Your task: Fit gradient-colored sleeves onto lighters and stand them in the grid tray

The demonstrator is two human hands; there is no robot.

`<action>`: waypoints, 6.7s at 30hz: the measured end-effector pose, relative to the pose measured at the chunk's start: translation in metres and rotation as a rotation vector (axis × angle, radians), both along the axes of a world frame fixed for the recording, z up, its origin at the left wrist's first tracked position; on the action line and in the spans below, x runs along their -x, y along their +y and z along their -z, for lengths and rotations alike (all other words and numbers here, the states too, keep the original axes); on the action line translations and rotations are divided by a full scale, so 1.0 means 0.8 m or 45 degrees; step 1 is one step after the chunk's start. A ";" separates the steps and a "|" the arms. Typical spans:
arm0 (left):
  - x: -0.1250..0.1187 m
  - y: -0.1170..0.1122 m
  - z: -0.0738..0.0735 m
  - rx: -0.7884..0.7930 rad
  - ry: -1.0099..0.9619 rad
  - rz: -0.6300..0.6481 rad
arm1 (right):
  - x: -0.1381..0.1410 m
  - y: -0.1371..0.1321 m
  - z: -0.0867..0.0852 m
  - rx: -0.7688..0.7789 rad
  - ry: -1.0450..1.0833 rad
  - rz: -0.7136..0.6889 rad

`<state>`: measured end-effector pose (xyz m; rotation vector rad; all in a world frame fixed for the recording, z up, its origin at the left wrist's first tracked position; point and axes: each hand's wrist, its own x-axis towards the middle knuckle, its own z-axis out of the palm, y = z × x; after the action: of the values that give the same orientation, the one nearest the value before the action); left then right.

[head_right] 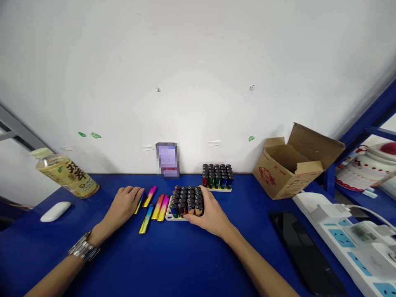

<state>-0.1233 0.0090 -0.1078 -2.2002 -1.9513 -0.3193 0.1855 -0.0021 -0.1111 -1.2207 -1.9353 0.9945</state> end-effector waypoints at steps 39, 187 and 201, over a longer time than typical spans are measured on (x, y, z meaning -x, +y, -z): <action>-0.039 -0.024 0.021 0.110 0.223 0.428 | 0.000 0.003 0.006 -0.033 -0.017 0.012; -0.008 -0.059 -0.011 0.217 -0.002 -0.171 | -0.003 -0.001 0.005 -0.002 -0.056 0.067; -0.060 -0.086 0.017 -0.029 0.200 0.266 | -0.001 -0.001 0.005 -0.091 -0.001 0.059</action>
<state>-0.0754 -0.0595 -0.1212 -2.3409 -1.6350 -0.1893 0.1864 -0.0028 -0.1149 -1.2200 -1.9180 0.8934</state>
